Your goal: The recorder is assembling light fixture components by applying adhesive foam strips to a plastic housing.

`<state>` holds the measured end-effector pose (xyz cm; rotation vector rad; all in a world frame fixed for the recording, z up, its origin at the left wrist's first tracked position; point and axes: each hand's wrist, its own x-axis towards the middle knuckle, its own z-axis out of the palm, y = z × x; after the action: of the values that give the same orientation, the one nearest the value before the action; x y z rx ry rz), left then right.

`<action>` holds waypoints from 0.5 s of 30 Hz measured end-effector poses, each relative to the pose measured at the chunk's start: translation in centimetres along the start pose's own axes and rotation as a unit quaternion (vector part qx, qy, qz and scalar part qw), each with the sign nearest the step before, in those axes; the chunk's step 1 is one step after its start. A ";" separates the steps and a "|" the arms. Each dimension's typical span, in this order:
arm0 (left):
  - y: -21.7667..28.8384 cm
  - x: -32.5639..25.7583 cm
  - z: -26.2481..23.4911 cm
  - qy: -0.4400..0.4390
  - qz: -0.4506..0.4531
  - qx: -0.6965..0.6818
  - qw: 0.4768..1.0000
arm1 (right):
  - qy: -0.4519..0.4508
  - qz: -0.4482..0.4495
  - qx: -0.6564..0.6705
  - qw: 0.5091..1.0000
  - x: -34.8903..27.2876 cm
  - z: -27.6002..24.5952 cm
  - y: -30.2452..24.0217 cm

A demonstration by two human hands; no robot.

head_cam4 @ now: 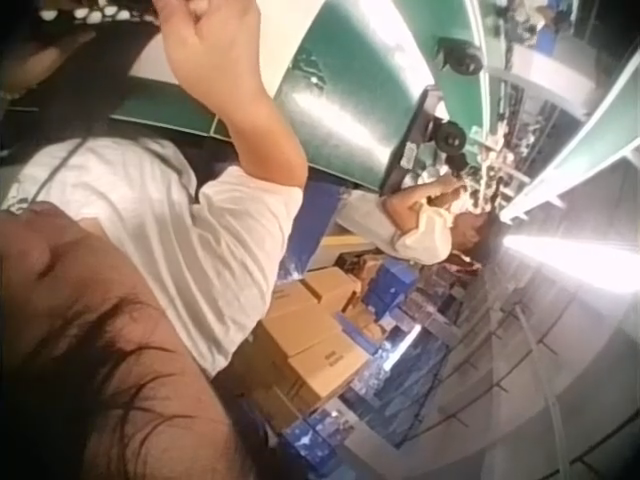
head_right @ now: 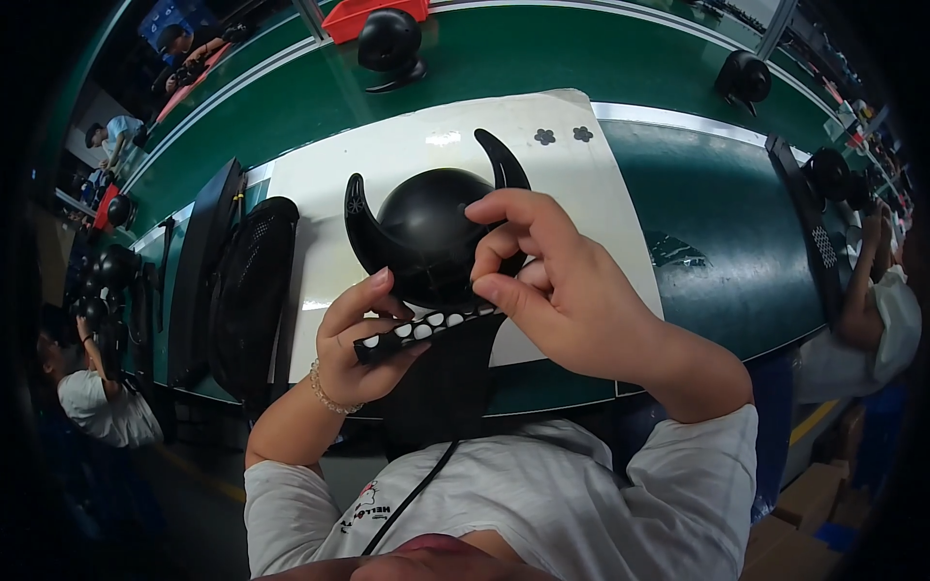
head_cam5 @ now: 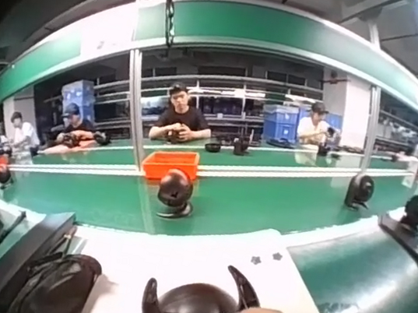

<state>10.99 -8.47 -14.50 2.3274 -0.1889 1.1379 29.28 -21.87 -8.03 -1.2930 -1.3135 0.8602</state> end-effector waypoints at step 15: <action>-0.2 -0.1 0.0 -0.001 0.001 0.003 1.000 | 0.060 -0.265 -0.298 0.915 -0.6 0.2 1.0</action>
<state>11.02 -8.30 -14.71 2.3339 -0.1898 1.1380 29.25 -22.29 -9.14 -1.3046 -1.7860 -0.0161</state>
